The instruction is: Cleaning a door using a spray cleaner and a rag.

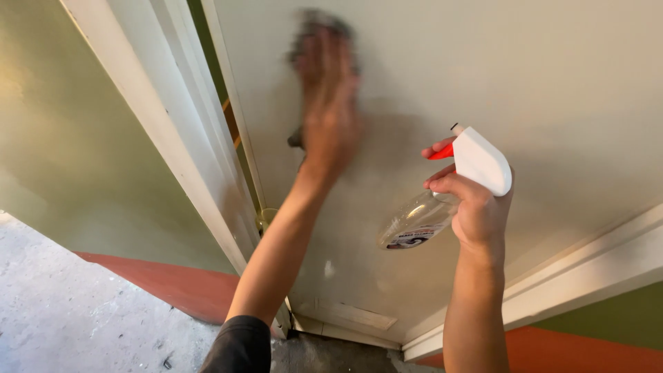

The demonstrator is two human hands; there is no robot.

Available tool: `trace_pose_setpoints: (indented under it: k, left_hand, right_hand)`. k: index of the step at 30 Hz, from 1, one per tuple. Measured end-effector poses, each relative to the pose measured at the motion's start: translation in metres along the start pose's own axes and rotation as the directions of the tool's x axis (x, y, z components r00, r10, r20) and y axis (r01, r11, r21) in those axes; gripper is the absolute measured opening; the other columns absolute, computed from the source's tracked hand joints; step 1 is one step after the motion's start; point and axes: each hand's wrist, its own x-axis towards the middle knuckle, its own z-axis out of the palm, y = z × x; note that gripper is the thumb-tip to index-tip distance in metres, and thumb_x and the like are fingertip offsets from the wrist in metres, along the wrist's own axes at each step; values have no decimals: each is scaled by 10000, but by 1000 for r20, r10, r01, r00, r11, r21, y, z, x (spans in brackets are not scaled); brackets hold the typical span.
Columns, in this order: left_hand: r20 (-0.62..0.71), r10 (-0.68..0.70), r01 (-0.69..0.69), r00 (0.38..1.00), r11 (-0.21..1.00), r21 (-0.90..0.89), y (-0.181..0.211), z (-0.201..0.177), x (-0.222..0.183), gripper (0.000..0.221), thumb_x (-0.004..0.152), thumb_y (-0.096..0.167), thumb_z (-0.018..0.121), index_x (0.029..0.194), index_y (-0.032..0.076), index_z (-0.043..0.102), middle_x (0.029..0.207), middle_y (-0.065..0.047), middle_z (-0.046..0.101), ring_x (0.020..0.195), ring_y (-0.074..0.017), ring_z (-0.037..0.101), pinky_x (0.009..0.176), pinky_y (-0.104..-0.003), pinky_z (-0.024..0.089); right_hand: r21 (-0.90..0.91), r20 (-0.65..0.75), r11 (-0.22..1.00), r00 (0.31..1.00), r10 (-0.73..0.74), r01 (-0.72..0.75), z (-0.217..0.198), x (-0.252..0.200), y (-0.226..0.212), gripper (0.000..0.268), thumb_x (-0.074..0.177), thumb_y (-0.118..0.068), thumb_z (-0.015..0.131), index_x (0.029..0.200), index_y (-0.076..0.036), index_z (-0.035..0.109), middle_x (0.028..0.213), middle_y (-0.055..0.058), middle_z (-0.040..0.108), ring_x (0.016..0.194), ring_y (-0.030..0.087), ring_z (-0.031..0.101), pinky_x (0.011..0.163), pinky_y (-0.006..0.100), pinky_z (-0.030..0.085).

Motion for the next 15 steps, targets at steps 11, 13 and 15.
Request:
trace_pose_setpoints:
  k: [11, 13, 15]
  left_hand:
    - [139, 123, -119, 983, 992, -38, -32, -19, -43, 425, 1088, 21, 511, 1513, 8, 505, 1629, -187, 410, 1573, -319, 337, 1333, -482, 269]
    - [43, 34, -31, 999, 997, -67, -48, -22, -15, 429, 1115, 25, 498, 1542, -9, 461, 1651, -195, 374, 1589, -340, 303, 1335, -477, 202]
    - [-52, -57, 51, 997, 993, -104, -56, -14, 13, 437, 1142, 29, 485, 1571, -23, 417, 1672, -201, 337, 1606, -360, 269, 1336, -469, 135]
  right_hand:
    - [12, 57, 1000, 998, 7, -8, 8, 10, -15, 590, 724, 98, 562, 1314, 107, 578, 1071, 206, 666, 931, 297, 701, 667, 345, 570]
    - [-1, 67, 1000, 998, 8, -8, 8, 11, -15, 595, 722, 100, 564, 1317, 109, 579, 1073, 207, 667, 917, 293, 697, 671, 342, 565]
    - [-12, 78, 1000, 997, 9, -8, 7, 9, -15, 599, 721, 101, 566, 1320, 111, 580, 1075, 208, 669, 903, 289, 694, 675, 338, 561]
